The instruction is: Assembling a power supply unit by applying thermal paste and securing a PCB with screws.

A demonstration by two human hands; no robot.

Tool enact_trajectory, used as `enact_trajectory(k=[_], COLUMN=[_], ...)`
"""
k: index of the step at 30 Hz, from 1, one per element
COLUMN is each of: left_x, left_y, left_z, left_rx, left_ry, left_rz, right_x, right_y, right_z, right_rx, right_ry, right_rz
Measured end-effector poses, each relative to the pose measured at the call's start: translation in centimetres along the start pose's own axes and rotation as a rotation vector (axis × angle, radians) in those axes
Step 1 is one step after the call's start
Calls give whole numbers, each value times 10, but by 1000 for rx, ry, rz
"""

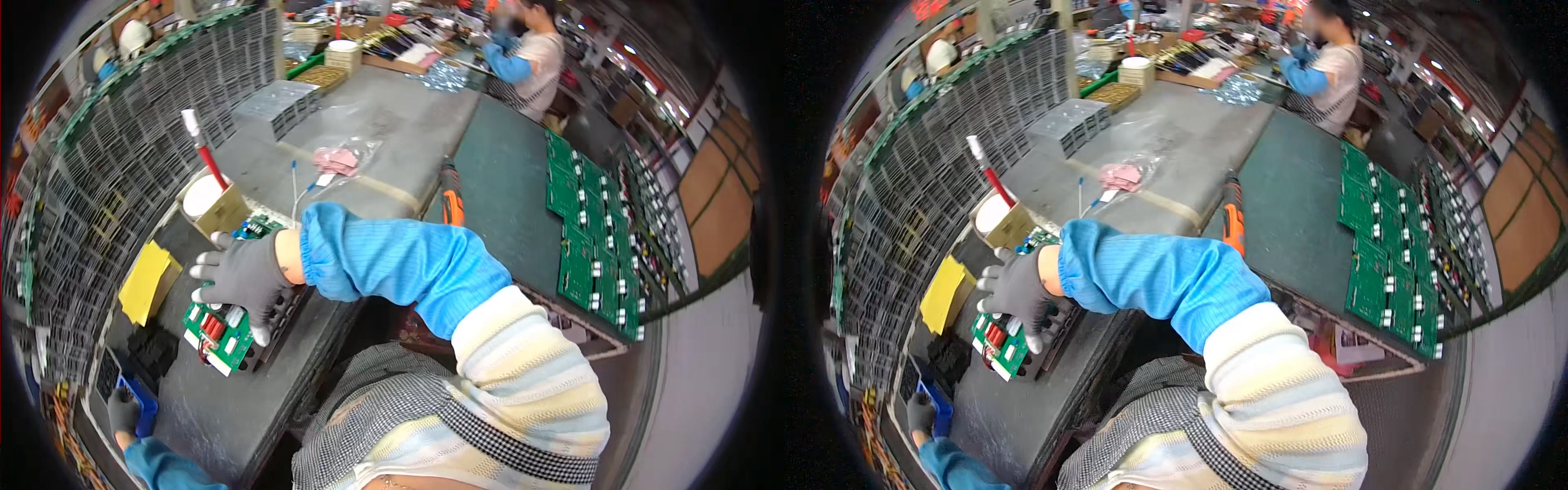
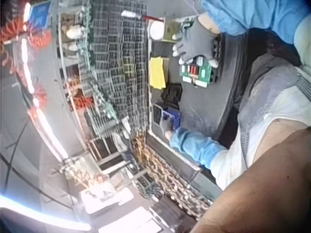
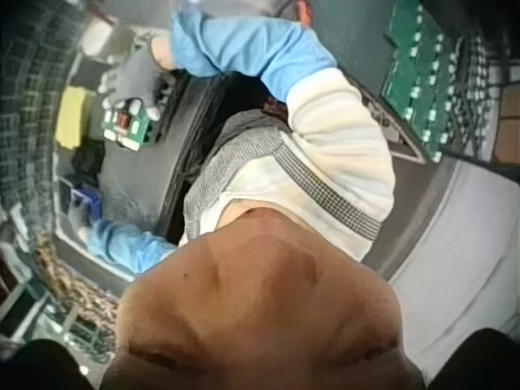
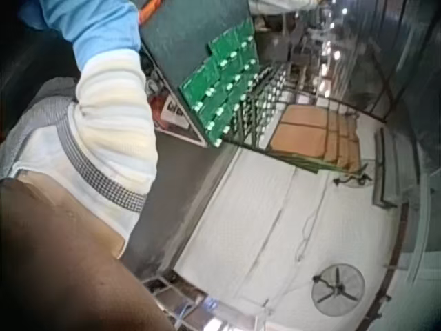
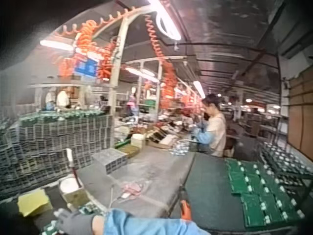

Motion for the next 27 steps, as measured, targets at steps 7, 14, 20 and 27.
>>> enact_trajectory(k=[7, 14, 20, 27], left_x=[17, 10, 69, 34], left_y=[4, -21, -23, -60], left_z=[13, -12, -7, -49], left_rx=[53, 124, 321, 479], left_ry=[85, -80, -51, -20], left_rz=[17, 26, 102, -823], right_x=[71, 139, 143, 138], right_y=[-115, -51, 3, -2], right_z=[-165, -422, -440, -420], right_rx=[616, -61, -5, 94], right_ry=[283, 1018, 775, 702], right_rz=[-151, -840, -580, -472])
Point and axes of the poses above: each hand's wrist, its own z-axis towards the middle knuckle, its own y-axis out of the palm, x = y × z, the point moved 8 cm from there along z, towards the middle knuckle, and after that the axes turned 15 degrees about x, right-handed, at the moved point
